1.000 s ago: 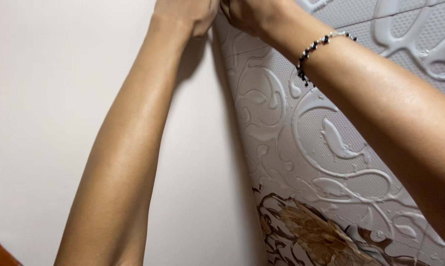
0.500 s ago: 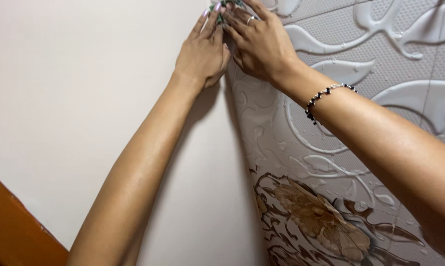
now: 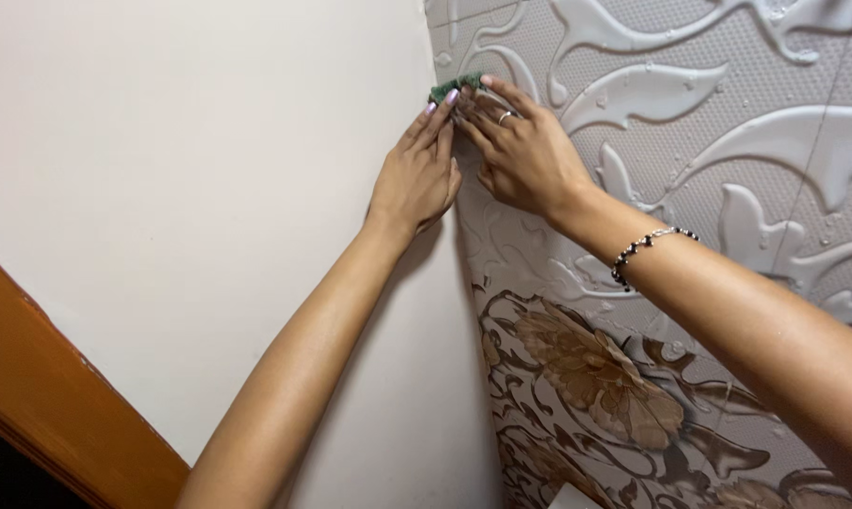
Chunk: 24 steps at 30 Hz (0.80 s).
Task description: The person uses a green sponge to wipe a textured wall above a sink. They repeatedly wet the sponge under the faucet and scrub different sections of the wall, including areas around a light switch panel.
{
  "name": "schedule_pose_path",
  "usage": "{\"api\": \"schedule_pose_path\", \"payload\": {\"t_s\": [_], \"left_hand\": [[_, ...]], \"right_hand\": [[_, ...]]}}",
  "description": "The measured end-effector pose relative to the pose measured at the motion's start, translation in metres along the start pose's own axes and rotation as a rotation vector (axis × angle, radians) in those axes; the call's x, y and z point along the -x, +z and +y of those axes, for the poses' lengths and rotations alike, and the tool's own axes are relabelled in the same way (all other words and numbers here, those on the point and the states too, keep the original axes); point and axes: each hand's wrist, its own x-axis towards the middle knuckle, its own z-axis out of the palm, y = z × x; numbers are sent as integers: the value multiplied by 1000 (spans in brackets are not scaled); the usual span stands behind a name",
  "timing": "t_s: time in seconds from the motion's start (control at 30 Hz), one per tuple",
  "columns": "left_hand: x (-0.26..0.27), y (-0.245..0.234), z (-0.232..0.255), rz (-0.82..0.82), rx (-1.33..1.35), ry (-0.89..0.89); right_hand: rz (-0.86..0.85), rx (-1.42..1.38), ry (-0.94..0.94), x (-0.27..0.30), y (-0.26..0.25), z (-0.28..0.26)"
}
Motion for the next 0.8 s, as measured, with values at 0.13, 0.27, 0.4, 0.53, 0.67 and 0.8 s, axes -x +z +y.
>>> {"api": "schedule_pose_path", "payload": {"t_s": [0.13,0.27,0.4,0.53,0.67,0.8], "left_hand": [[22,4,20,-9,-196,63],[46,3,43,-143,-318,111],[66,-2,63,-168,-359,132],[90,3,87,-246,-299,160],[118,20,114,-314,-202,187],[149,42,145,-280,-14,107]], "right_hand": [[-93,48,-38,17,-1,-22],[-131,17,-82,40,0,-43],[-208,-4,-126,57,4,-63],[-270,-19,-193,81,4,-85],[-361,-57,-301,104,4,-109],[-328,-115,-279,133,11,-135]]}}
